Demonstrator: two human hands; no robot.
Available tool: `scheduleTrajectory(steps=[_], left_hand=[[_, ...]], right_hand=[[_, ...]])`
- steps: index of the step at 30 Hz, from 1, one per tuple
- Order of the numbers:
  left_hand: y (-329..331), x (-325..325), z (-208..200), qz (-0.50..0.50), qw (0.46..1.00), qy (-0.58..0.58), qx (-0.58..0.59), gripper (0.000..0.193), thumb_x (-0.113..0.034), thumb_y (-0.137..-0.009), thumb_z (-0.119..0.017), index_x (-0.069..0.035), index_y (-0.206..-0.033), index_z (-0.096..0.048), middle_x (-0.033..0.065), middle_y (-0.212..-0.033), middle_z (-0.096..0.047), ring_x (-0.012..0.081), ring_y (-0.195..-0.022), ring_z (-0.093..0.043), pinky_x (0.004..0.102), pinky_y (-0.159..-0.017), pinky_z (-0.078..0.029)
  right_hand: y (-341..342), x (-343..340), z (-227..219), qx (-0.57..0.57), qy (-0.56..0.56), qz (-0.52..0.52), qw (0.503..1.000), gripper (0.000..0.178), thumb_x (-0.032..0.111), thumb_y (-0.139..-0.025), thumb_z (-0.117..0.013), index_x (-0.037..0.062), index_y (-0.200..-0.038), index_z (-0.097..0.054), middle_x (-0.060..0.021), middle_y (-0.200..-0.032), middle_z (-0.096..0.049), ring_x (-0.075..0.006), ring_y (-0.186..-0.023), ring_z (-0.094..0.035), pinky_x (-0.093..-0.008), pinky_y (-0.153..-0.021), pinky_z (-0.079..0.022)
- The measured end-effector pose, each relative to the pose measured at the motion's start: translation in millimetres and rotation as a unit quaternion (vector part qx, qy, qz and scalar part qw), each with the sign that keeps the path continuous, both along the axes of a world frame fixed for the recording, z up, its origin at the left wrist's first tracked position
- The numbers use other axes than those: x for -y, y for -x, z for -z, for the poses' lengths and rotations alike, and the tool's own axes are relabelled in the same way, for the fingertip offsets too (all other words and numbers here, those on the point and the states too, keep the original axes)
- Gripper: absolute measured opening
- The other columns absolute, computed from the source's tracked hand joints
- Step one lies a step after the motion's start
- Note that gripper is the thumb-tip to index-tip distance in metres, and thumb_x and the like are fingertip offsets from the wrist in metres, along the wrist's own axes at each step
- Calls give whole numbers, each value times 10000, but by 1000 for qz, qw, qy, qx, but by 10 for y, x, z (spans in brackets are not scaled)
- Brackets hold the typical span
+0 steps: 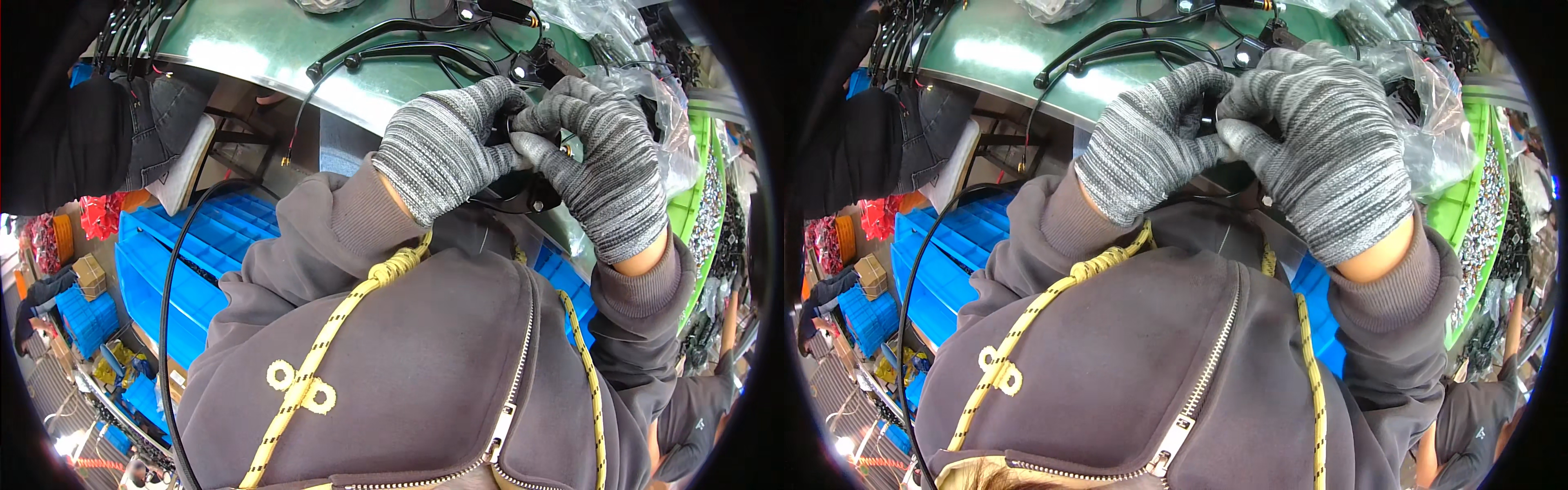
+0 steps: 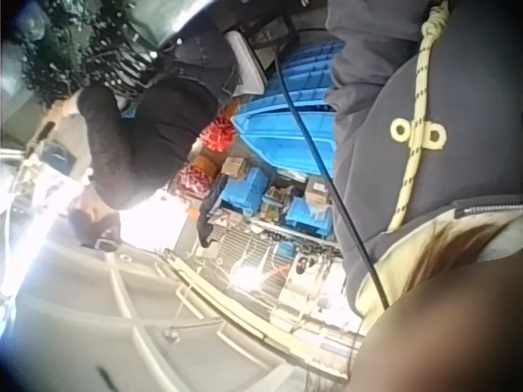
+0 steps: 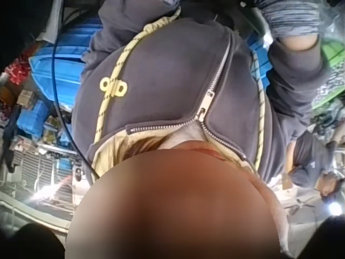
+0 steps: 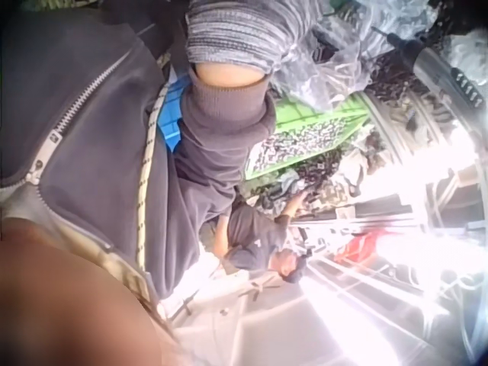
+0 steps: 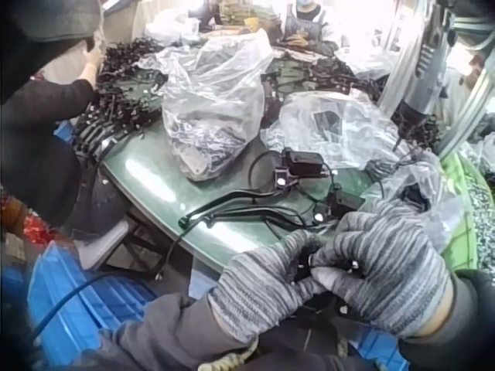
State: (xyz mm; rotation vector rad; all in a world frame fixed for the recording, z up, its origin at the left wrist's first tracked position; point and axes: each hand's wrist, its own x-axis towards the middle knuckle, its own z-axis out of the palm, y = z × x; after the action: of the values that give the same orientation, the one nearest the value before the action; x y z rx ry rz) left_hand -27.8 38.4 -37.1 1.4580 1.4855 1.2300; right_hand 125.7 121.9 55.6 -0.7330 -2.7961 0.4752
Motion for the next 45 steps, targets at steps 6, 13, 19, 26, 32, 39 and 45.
scheduleTrajectory(steps=[6, 13, 19, 26, 32, 39, 45], left_hand=[[102, 42, -262, 8, 984, -30, 178, 615, -252, -801, -844, -45, -1320, -587, 4, -804, -607, 41, -707, -568, 214, -668, -504], [295, -169, -101, 275, 575, -76, 766, 528, -423, -1039, -500, -5, -1361, -495, 107, -1042, -658, 215, -963, -645, 323, -837, -554], [110, -114, -377, 76, 585, 50, 806, 647, -526, -1025, -459, 26, -1363, -473, 179, -1236, -603, 311, -1151, -595, 428, -994, -520], [64, -168, -410, 208, 542, 51, 812, 689, -552, -1046, -366, 30, -1408, -447, 162, -1283, -579, 253, -1155, -564, 350, -981, -489], [20, -233, -461, 173, 609, 64, 772, 697, -536, -1064, -289, 41, -1431, -425, 156, -1335, -565, 257, -1203, -531, 356, -1073, -408], [-7, -302, -588, 178, 612, 92, 765, 709, -547, -1052, -325, 56, -1405, -448, 183, -1322, -572, 289, -1233, -534, 381, -1088, -420], [68, -481, -456, 241, 550, 88, 795, 560, -440, -1051, -447, 43, -1322, -524, 180, -1278, -601, 331, -1209, -567, 421, -1089, -450]], right_hand=[[-208, -170, -239, -212, 62, 18, 975, 206, -21, -869, -695, 16, -1071, -713, -103, -1112, -716, -187, -1045, -633, -337, -965, -481], [-92, -33, -352, -204, 36, -18, 978, 242, -30, -849, -710, 14, -1087, -704, -117, -1064, -720, -215, -995, -646, -354, -906, -493], [155, -82, -252, -157, -71, -75, 982, 279, 37, -750, -788, 62, -1027, -755, -80, -967, -691, -261, -924, -649, -356, -806, -514], [175, -180, -157, -102, -27, -77, 991, 218, 48, -750, -779, 27, -959, -723, -93, -911, -660, -285, -901, -632, -380, -819, -507], [100, -240, -150, -101, 2, -65, 993, 195, 45, -762, -777, 25, -936, -693, -109, -935, -664, -275, -909, -635, -369, -830, -510], [-17, -360, -168, -143, 97, -59, 983, 164, 47, -841, -760, 18, -970, -663, -63, -966, -653, -172, -908, -623, -317, -815, -508], [-30, -377, -254, -177, 188, -31, 966, 118, 42, -895, -725, 7, -990, -664, -44, -925, -673, -126, -853, -646, -270, -781, -528]])
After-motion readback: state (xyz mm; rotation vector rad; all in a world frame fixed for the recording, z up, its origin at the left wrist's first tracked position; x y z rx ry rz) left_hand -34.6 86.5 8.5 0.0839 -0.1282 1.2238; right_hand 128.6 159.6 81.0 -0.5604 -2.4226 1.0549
